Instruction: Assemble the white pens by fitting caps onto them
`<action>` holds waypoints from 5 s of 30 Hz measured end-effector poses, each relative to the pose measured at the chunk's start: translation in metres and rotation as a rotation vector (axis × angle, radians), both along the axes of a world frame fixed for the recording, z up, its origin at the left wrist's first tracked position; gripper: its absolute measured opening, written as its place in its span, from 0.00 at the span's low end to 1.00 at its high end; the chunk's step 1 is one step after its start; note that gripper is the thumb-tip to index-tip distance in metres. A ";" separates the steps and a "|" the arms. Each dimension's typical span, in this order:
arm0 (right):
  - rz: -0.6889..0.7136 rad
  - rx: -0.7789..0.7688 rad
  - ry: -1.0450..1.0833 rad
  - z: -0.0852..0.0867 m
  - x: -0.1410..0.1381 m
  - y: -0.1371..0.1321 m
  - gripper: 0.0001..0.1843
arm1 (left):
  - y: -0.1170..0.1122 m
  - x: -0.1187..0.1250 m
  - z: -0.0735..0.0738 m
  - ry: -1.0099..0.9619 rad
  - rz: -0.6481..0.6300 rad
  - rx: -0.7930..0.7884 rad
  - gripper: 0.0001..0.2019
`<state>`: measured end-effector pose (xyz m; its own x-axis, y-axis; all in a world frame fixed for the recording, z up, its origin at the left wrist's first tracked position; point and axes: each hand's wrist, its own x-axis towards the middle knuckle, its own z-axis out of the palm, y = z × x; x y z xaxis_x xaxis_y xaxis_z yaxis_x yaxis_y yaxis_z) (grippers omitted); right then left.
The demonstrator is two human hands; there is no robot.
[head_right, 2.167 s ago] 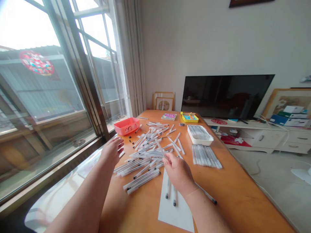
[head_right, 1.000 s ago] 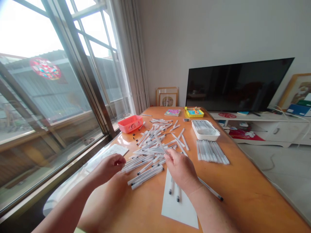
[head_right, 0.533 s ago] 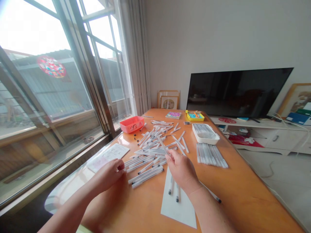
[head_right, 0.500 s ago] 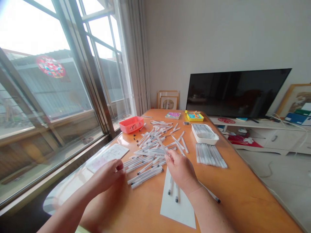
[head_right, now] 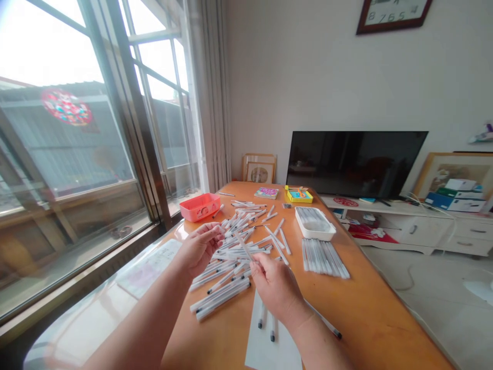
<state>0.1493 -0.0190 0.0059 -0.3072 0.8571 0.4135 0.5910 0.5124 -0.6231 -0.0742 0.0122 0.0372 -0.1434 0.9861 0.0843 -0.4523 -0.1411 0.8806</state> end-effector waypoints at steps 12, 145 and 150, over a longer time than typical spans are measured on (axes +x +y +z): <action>0.034 -0.066 -0.058 -0.007 -0.007 0.001 0.14 | 0.003 -0.007 -0.021 -0.100 -0.102 -0.075 0.12; -0.011 -0.349 0.978 0.004 -0.026 0.001 0.20 | -0.045 0.078 -0.034 0.111 -0.252 -0.007 0.14; -0.057 -0.296 0.924 -0.001 -0.029 0.000 0.21 | -0.047 0.080 -0.035 0.206 -0.144 0.038 0.13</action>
